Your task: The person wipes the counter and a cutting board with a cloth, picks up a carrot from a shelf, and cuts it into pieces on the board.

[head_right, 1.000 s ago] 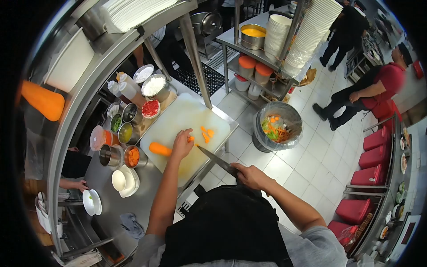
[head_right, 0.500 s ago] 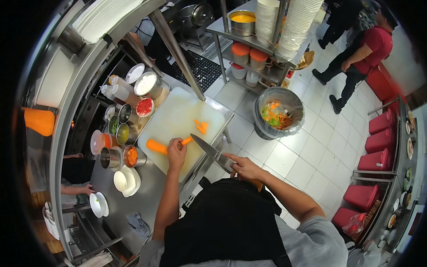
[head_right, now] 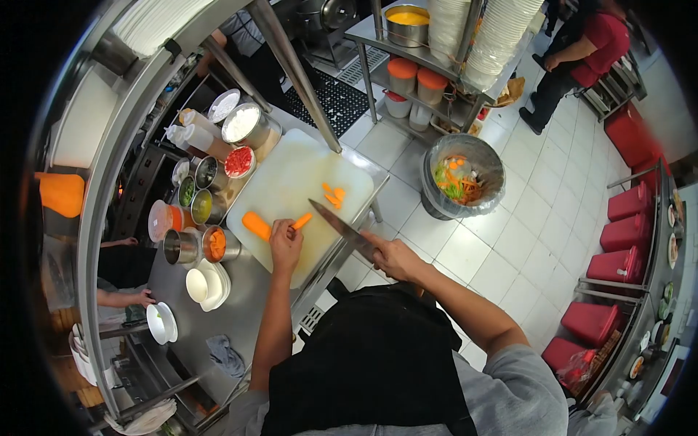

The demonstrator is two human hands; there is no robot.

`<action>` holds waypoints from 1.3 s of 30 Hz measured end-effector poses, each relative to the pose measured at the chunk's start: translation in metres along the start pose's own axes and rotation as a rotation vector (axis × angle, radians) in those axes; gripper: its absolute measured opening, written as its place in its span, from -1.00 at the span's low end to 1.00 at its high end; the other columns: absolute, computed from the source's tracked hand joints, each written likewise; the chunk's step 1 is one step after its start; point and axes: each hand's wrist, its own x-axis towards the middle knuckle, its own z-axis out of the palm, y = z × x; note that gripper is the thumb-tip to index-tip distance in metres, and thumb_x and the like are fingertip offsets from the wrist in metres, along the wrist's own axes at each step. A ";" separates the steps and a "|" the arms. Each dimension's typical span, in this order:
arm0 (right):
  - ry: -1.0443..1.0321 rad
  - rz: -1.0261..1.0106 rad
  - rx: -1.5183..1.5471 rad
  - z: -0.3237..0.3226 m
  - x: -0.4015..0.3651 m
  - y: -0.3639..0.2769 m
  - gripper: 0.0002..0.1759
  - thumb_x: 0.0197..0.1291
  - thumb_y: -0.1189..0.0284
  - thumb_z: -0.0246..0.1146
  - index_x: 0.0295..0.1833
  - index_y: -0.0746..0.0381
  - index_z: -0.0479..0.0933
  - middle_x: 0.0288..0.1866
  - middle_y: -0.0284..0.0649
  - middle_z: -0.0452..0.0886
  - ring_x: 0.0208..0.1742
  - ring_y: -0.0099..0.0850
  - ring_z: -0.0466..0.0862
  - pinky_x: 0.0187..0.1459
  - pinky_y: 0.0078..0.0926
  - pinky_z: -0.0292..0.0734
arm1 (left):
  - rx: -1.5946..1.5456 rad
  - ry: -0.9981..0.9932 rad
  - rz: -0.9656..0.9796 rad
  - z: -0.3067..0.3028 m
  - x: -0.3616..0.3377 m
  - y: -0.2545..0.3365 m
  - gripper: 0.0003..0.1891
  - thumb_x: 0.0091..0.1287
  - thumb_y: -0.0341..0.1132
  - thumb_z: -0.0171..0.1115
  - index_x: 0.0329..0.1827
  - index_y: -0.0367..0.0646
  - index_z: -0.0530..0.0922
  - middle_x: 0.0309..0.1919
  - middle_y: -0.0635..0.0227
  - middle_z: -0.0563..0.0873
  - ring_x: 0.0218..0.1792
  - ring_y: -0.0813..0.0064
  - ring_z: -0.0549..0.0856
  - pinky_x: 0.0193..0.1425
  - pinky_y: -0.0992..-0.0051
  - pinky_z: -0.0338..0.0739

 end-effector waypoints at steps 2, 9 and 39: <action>-0.077 0.017 0.129 0.000 -0.003 -0.005 -0.26 0.43 0.47 0.02 0.72 0.04 0.14 -0.35 -0.01 0.77 -0.39 -0.14 0.79 -0.15 -0.13 0.71 | -0.016 0.026 0.027 0.001 -0.003 -0.001 -0.82 0.28 -0.61 0.31 -0.06 -0.36 0.64 -0.17 0.22 0.61 -0.32 0.42 0.66 -0.20 0.46 0.62; -0.162 0.124 0.274 0.000 -0.010 -0.015 -0.28 0.50 0.45 -0.04 0.74 -0.02 0.11 -0.30 -0.12 0.80 -0.52 -0.33 0.75 -0.18 -0.30 0.76 | -0.062 0.005 0.023 0.001 -0.003 -0.002 -0.81 0.30 -0.58 0.27 -0.04 -0.38 0.63 -0.12 0.14 0.60 -0.31 0.27 0.68 -0.18 0.37 0.63; -0.187 0.256 0.380 0.017 0.025 -0.022 -0.30 0.51 0.50 -0.03 0.73 -0.02 0.16 -0.35 -0.19 0.72 -0.60 -0.51 0.60 -0.47 -0.44 0.62 | -0.123 -0.018 0.003 -0.002 0.003 -0.002 -0.82 0.22 -0.67 0.25 -0.13 -0.35 0.63 -0.19 0.24 0.64 -0.35 0.44 0.67 -0.20 0.49 0.62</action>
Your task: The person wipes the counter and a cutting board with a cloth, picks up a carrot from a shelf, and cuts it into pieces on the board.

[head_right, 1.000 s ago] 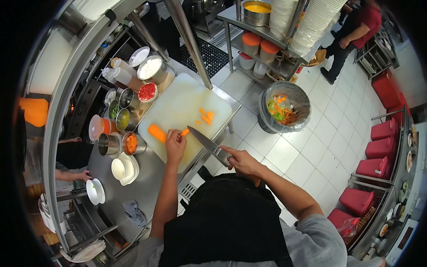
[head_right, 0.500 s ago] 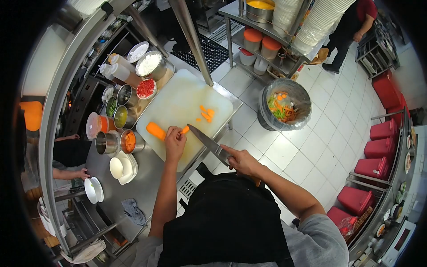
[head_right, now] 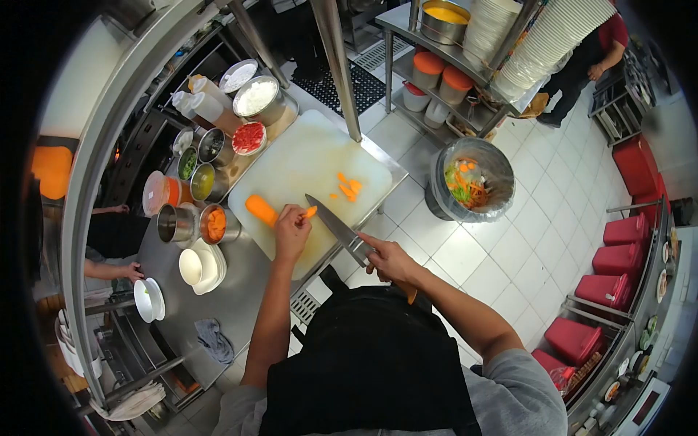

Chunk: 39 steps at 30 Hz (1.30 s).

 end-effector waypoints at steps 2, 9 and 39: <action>0.001 -0.030 0.033 0.002 0.009 0.002 -0.30 0.51 0.49 -0.03 0.73 -0.04 0.17 -0.35 -0.20 0.71 -0.62 -0.54 0.55 -0.48 -0.46 0.60 | 0.012 -0.012 -0.007 0.000 0.001 0.000 -0.83 0.22 -0.66 0.25 -0.13 -0.36 0.62 -0.20 0.24 0.65 -0.36 0.43 0.68 -0.20 0.48 0.62; -0.013 -0.024 0.083 0.007 0.029 -0.006 -0.29 0.50 0.50 -0.04 0.73 -0.07 0.17 -0.36 -0.20 0.69 -0.61 -0.56 0.53 -0.50 -0.47 0.58 | 0.023 -0.012 -0.022 -0.001 0.000 0.000 -0.84 0.23 -0.66 0.26 -0.15 -0.35 0.62 -0.19 0.23 0.65 -0.36 0.41 0.68 -0.20 0.47 0.63; 0.052 -0.100 0.030 0.033 0.038 -0.010 -0.29 0.52 0.47 -0.02 0.74 -0.04 0.14 -0.38 -0.16 0.71 -0.61 -0.49 0.57 -0.45 -0.42 0.65 | 0.007 0.022 -0.016 0.002 -0.002 -0.003 -0.84 0.18 -0.68 0.29 -0.19 -0.34 0.63 -0.22 0.25 0.66 -0.38 0.45 0.67 -0.23 0.48 0.62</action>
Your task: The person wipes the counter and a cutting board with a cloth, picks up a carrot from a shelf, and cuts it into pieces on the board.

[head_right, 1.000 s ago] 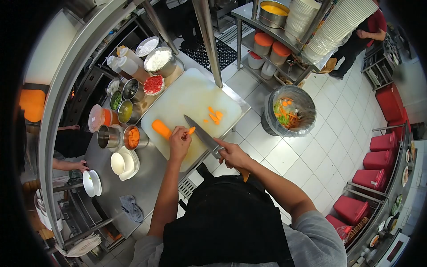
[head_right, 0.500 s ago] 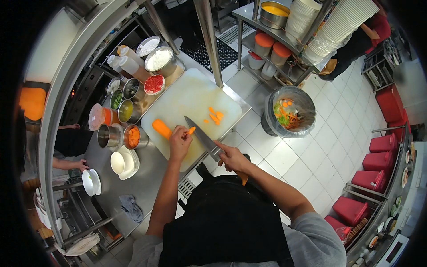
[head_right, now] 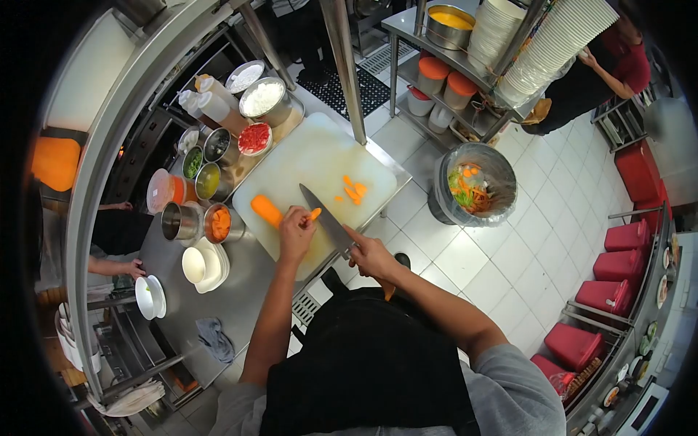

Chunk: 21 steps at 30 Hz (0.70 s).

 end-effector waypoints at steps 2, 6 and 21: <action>0.028 -0.036 0.005 0.004 0.011 0.001 -0.30 0.52 0.46 -0.02 0.74 -0.03 0.14 -0.38 -0.15 0.71 -0.61 -0.48 0.58 -0.45 -0.40 0.65 | 0.014 -0.014 0.009 -0.001 0.002 0.001 -0.84 0.17 -0.68 0.29 -0.21 -0.34 0.62 -0.23 0.25 0.66 -0.38 0.45 0.67 -0.23 0.48 0.62; 0.046 -0.026 -0.007 0.006 0.012 -0.004 -0.29 0.51 0.47 -0.02 0.74 -0.01 0.14 -0.40 -0.16 0.70 -0.60 -0.48 0.59 -0.44 -0.39 0.65 | 0.006 0.000 0.015 -0.001 0.003 0.003 -0.84 0.17 -0.68 0.29 -0.22 -0.33 0.63 -0.23 0.26 0.66 -0.38 0.45 0.67 -0.23 0.47 0.62; 0.077 -0.148 -0.461 -0.025 -0.050 0.001 -0.26 0.39 0.46 0.11 0.69 0.12 0.19 -0.35 -0.03 0.76 -0.29 -0.05 0.80 -0.10 -0.12 0.70 | -0.022 0.009 -0.028 0.000 0.001 0.001 -0.84 0.15 -0.67 0.28 -0.20 -0.35 0.62 -0.25 0.24 0.66 -0.39 0.44 0.66 -0.22 0.48 0.60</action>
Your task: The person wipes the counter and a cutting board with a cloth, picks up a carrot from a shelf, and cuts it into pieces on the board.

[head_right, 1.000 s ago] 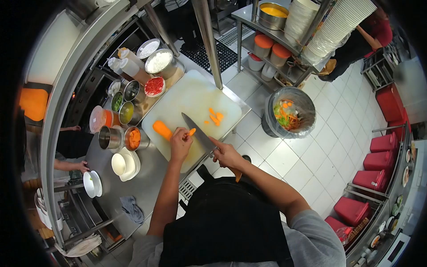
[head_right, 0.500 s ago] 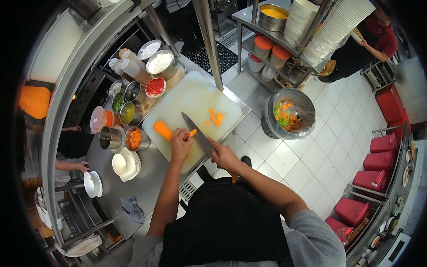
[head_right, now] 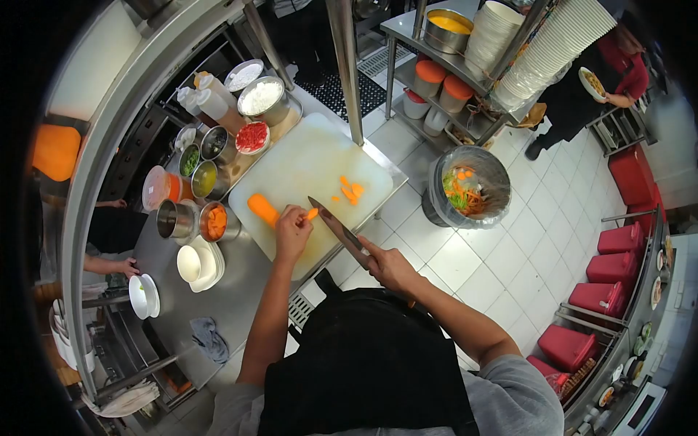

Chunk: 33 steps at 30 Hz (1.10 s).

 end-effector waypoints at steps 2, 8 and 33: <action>0.007 0.037 -0.055 0.001 -0.005 -0.004 -0.24 0.37 0.48 0.14 0.68 0.12 0.20 -0.37 -0.03 0.74 -0.31 -0.03 0.78 -0.12 -0.10 0.69 | 0.013 -0.008 0.016 0.000 0.002 -0.001 -0.83 0.14 -0.67 0.27 -0.21 -0.36 0.62 -0.24 0.24 0.66 -0.39 0.45 0.66 -0.23 0.48 0.60; 0.030 0.017 -0.130 -0.001 -0.012 0.001 -0.22 0.34 0.48 0.18 0.68 0.10 0.21 -0.40 0.08 0.69 -0.37 0.06 0.72 -0.18 -0.03 0.65 | -0.037 -0.001 0.007 0.001 0.001 -0.001 -0.83 0.13 -0.67 0.27 -0.21 -0.35 0.63 -0.25 0.24 0.67 -0.40 0.44 0.66 -0.24 0.47 0.60; -0.149 0.192 0.472 0.010 -0.004 0.024 -0.28 0.52 0.50 -0.01 0.74 -0.06 0.14 -0.34 -0.19 0.74 -0.61 -0.52 0.58 -0.47 -0.47 0.63 | 0.030 -0.020 -0.017 0.000 0.004 0.001 -0.87 0.16 -0.67 0.28 -0.24 -0.35 0.63 -0.27 0.25 0.67 -0.42 0.48 0.67 -0.27 0.49 0.59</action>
